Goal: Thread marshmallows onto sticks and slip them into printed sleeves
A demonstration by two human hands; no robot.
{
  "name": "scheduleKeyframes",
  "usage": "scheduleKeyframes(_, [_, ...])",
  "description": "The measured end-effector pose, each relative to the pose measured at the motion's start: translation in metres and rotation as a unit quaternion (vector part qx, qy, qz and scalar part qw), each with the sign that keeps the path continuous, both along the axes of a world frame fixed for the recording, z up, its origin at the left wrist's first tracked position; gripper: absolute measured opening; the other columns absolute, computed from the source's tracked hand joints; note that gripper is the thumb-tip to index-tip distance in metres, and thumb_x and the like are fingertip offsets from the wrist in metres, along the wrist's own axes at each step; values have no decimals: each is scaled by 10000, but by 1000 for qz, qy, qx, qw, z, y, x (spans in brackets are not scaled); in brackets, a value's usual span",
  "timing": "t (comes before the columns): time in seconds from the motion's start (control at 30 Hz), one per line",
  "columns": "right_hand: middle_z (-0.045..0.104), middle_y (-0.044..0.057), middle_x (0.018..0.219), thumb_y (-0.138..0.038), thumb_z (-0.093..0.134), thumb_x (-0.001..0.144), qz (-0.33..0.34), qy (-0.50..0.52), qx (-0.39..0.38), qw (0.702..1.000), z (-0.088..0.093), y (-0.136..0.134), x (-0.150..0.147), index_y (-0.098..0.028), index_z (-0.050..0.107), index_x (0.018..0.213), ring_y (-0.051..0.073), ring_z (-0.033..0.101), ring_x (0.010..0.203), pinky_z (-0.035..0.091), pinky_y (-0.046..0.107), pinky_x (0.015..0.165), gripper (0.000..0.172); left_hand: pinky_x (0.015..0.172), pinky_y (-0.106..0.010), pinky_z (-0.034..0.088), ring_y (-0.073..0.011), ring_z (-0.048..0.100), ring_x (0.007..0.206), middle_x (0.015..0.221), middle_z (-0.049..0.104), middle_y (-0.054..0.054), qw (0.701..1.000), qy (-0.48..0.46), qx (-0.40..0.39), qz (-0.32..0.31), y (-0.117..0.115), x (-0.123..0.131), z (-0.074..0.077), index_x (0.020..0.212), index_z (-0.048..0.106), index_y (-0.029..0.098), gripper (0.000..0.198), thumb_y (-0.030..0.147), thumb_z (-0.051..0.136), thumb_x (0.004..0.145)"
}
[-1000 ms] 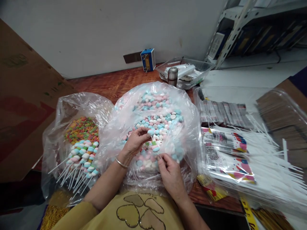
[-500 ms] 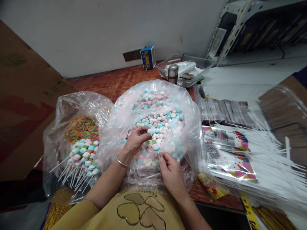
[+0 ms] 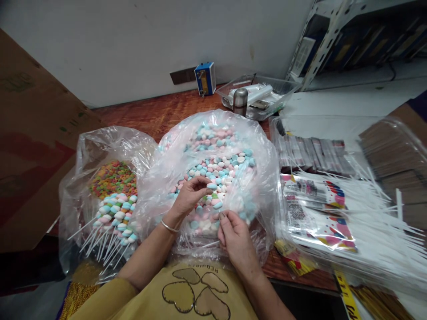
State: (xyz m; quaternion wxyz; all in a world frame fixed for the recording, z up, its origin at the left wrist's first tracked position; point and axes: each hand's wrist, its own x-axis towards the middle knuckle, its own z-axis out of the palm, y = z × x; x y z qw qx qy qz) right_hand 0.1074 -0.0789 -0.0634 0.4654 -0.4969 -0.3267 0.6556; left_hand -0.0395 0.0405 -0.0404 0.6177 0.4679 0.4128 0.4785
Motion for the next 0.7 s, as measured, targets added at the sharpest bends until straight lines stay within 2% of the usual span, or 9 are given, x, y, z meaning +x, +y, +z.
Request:
scheduleKeyframes(0.13, [359, -120, 480, -595, 558, 952, -18, -5, 4, 1000, 6, 1, -7, -224, 566, 962, 83, 231, 377, 214, 214, 367, 371, 769, -256, 506, -127, 635, 788, 837, 693, -13, 1000, -8, -3, 3, -1, 2, -2, 811, 735, 157, 309, 266, 934, 601])
scheduleKeyframes(0.27, [349, -106, 492, -583, 534, 962, -29, -35, 30, 999, 19, 6, -15, -240, 507, 813, 90, 253, 401, 223, 224, 382, 375, 783, -258, 510, -125, 638, 785, 824, 685, -7, 999, -32, -16, 7, -2, 5, -2, 831, 712, 160, 362, 340, 938, 612])
scheduleKeyframes(0.43, [393, -72, 546, -514, 504, 965, -37, -144, 103, 983, 26, 11, -19, -247, 464, 725, 114, 330, 471, 271, 240, 424, 362, 780, -290, 546, -143, 686, 791, 880, 663, -7, 985, -145, -93, 4, -5, 14, 1, 870, 615, 183, 435, 514, 853, 717])
scheduleKeyframes(0.53, [435, -52, 580, -456, 480, 979, -32, -224, 151, 962, 22, 11, -19, -235, 500, 726, 130, 384, 522, 320, 249, 476, 337, 733, -274, 550, -121, 654, 686, 778, 615, 21, 974, -194, -113, 27, -7, 21, 5, 825, 561, 185, 394, 439, 848, 731])
scheduleKeyframes(0.7, [493, -32, 637, -410, 452, 997, -26, -286, 181, 941, 17, 8, -20, -227, 498, 715, 145, 460, 603, 378, 257, 571, 339, 685, -270, 550, -86, 546, 569, 692, 535, 39, 959, -238, -154, 26, -12, 28, 13, 873, 623, 169, 267, 357, 766, 747])
